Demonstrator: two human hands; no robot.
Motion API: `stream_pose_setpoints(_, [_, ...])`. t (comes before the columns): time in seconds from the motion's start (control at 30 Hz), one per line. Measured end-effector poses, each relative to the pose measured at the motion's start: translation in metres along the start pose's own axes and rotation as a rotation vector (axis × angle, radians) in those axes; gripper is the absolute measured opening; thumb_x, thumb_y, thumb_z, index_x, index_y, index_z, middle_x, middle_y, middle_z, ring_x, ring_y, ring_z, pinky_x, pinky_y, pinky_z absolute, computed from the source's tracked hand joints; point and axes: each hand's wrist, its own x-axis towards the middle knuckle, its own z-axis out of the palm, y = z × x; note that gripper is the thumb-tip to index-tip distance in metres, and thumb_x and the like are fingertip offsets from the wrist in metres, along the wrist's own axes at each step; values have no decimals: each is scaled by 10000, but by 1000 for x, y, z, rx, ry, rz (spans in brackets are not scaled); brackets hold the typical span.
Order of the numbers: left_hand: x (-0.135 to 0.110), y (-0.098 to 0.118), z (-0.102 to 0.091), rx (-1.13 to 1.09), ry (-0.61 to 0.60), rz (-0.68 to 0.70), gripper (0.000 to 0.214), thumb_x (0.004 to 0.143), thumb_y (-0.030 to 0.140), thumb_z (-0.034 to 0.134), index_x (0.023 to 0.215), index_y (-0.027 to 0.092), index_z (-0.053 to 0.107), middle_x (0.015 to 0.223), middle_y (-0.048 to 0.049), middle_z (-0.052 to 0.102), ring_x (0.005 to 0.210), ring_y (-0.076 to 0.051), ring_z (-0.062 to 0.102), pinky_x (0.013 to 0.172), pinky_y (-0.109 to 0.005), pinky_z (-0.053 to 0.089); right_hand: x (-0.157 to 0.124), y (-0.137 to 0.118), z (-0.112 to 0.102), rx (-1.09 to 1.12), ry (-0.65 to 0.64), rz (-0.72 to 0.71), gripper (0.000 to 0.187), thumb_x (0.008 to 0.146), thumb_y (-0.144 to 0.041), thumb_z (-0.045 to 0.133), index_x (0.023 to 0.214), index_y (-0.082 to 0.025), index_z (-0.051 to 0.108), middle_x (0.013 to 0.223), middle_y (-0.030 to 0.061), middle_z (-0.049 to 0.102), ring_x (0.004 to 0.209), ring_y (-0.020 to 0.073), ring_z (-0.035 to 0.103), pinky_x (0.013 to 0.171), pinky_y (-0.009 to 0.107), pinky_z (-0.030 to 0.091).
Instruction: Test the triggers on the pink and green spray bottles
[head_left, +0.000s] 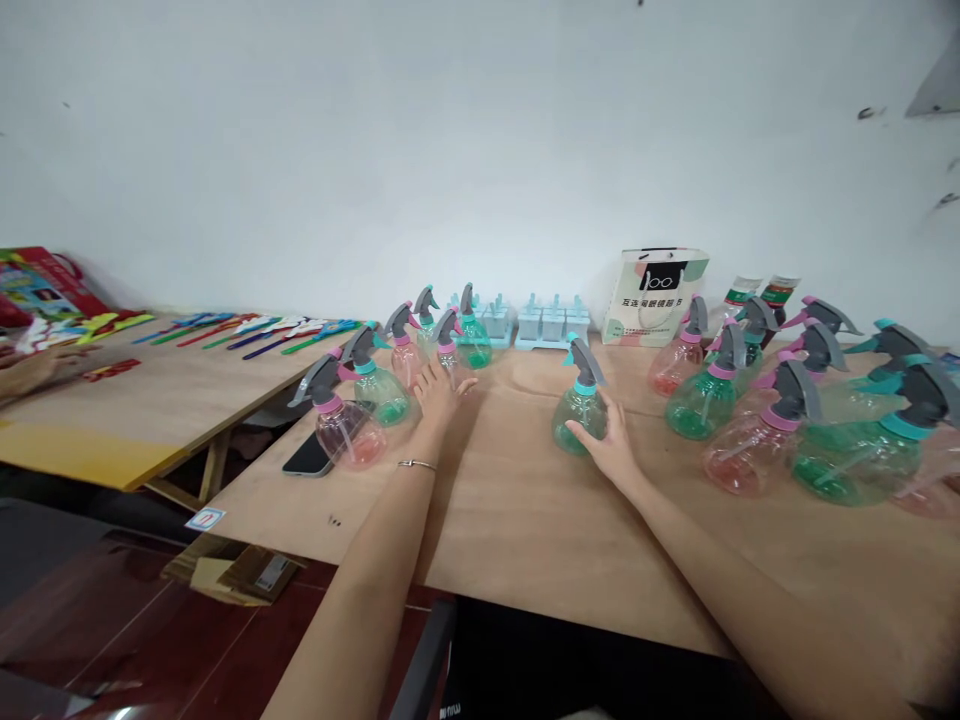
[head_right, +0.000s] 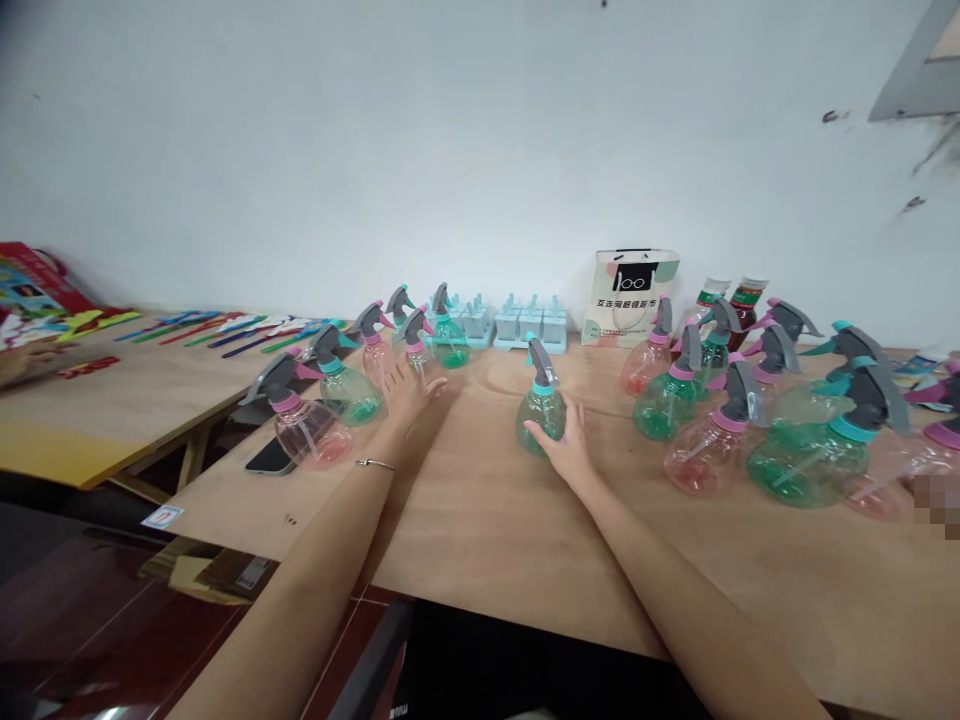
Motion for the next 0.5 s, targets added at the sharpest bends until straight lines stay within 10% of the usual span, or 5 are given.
stream_pose_setpoints(0.5, [4, 12, 24, 15, 76, -129, 1021, 863, 713, 459, 1566, 46, 141, 1486, -344, 389, 1372, -440, 425, 1070, -558, 397, -3, -6, 0, -14, 12, -21, 724, 740, -612, 700, 1323, -230, 503, 1238, 127, 569, 1224, 311, 550, 1083, 536, 423])
